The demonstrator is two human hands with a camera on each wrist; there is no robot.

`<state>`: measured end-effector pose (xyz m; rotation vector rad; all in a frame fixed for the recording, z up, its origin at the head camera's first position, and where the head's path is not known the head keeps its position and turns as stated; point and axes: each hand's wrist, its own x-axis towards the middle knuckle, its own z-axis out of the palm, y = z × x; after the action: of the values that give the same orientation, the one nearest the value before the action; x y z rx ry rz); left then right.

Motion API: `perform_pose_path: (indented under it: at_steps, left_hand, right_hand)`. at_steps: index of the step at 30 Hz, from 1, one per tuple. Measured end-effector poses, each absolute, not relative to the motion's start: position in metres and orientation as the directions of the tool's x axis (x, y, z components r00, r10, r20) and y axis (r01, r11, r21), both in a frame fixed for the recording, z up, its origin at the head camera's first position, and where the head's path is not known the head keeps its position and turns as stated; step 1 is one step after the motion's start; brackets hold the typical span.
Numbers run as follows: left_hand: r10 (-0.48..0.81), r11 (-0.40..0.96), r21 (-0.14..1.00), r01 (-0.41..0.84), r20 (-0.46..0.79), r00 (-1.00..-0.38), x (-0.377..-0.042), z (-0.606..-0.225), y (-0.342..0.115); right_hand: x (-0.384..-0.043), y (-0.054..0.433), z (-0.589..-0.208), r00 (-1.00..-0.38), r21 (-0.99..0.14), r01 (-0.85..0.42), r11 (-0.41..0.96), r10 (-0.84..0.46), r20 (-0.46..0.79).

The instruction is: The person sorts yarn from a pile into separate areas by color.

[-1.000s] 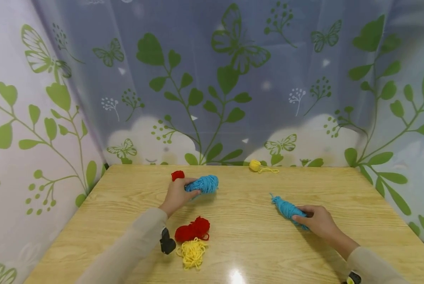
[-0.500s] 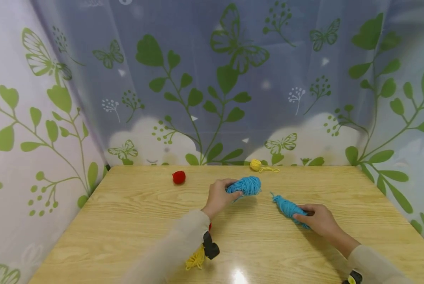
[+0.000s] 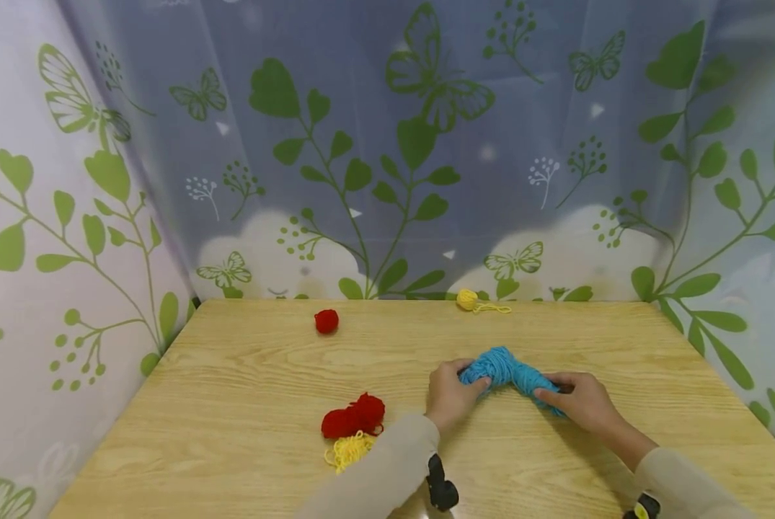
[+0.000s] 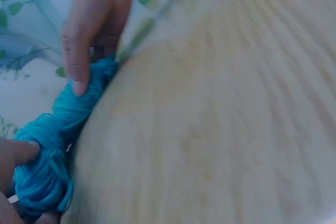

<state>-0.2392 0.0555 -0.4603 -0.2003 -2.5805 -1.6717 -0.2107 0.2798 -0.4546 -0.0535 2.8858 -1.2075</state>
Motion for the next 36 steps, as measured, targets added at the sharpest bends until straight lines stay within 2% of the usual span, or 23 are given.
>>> perform_pose_path:
  at_steps: [3, 6, 17, 25, 36]
  left_hand:
    - [0.180, 0.467, 0.860, 0.204, 0.133, -0.975, -0.234, -0.460, 0.058]
    - [0.229, 0.482, 0.842, 0.242, 0.145, -0.962, -0.231, -0.457, 0.060]
    - [0.147, 0.439, 0.892, 0.105, 0.044, -0.988, -0.223, -0.460, 0.088]
    - [0.086, 0.428, 0.899, 0.089, 0.058, -0.995, -0.217, -0.465, 0.099]
    - [0.093, 0.410, 0.907, 0.092, 0.059, -0.994, -0.216, -0.467, 0.094]
  right_hand:
    - [-0.211, 0.280, -0.454, -0.999, -0.710, -0.030, 0.704, -0.040, 0.003]
    - [-0.211, 0.280, -0.452, -0.999, -0.714, -0.024, 0.700, -0.040, -0.006]
    - [-0.211, 0.282, -0.449, -0.998, -0.697, -0.053, 0.715, -0.058, 0.017]
    - [-0.211, 0.282, -0.450, -0.996, -0.682, -0.086, 0.726, -0.074, 0.048]
    - [-0.210, 0.281, -0.450, -0.997, -0.691, -0.063, 0.720, -0.072, 0.016]
